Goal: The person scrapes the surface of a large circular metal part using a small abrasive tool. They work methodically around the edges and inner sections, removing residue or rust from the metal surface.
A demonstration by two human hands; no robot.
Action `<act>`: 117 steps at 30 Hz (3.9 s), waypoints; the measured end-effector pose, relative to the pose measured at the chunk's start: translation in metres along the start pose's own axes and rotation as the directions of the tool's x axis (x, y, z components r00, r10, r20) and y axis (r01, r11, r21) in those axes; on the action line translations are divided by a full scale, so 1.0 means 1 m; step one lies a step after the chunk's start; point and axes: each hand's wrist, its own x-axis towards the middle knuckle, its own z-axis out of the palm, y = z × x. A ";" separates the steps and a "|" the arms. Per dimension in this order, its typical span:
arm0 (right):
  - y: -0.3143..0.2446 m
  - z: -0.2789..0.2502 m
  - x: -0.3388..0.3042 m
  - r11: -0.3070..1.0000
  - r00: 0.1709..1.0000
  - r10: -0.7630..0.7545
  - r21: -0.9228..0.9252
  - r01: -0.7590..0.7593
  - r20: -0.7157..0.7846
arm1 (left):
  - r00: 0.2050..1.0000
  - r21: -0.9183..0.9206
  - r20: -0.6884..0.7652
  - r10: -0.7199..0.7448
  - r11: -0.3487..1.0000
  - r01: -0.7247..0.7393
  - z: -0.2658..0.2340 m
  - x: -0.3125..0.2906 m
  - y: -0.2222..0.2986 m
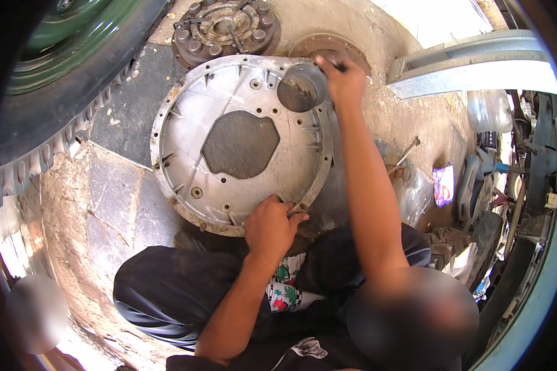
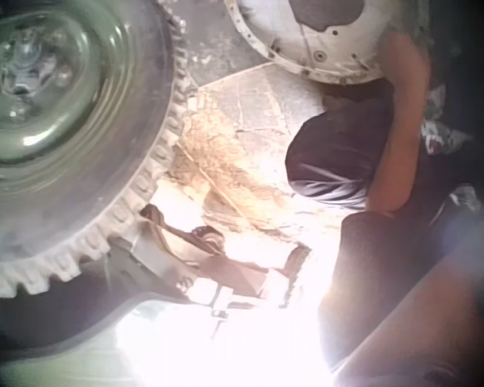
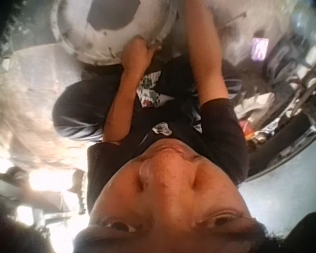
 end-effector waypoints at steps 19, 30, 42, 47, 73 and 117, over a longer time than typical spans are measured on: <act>0.002 0.010 -0.010 0.997 0.998 -0.037 0.072 0.034 0.044 | 0.997 -0.006 -0.066 0.036 0.999 -0.037 0.006 0.002 -0.006; -0.029 -0.067 -0.075 0.435 0.883 0.456 0.839 -0.328 0.109 | 1.000 0.008 -0.024 -0.002 1.000 0.003 0.001 0.000 -0.001; 0.003 -0.146 -0.243 0.529 0.885 0.267 0.710 -0.466 0.382 | 0.803 -0.153 -0.389 0.452 0.828 -0.540 -0.008 0.000 -0.006; -0.027 -0.147 -0.234 0.572 0.914 0.109 0.727 -0.379 0.390 | 0.847 -0.558 -0.331 0.416 0.637 -0.532 -0.008 -0.014 0.006; -0.014 -0.125 -0.232 0.705 0.927 -0.085 0.680 -0.203 0.365 | 0.880 -0.659 -0.395 0.264 0.586 -0.472 -0.011 -0.026 0.001; -0.028 -0.126 -0.229 0.412 0.873 0.121 0.777 -0.477 0.472 | 0.776 -0.686 -0.606 0.172 0.380 -0.620 -0.012 -0.012 0.002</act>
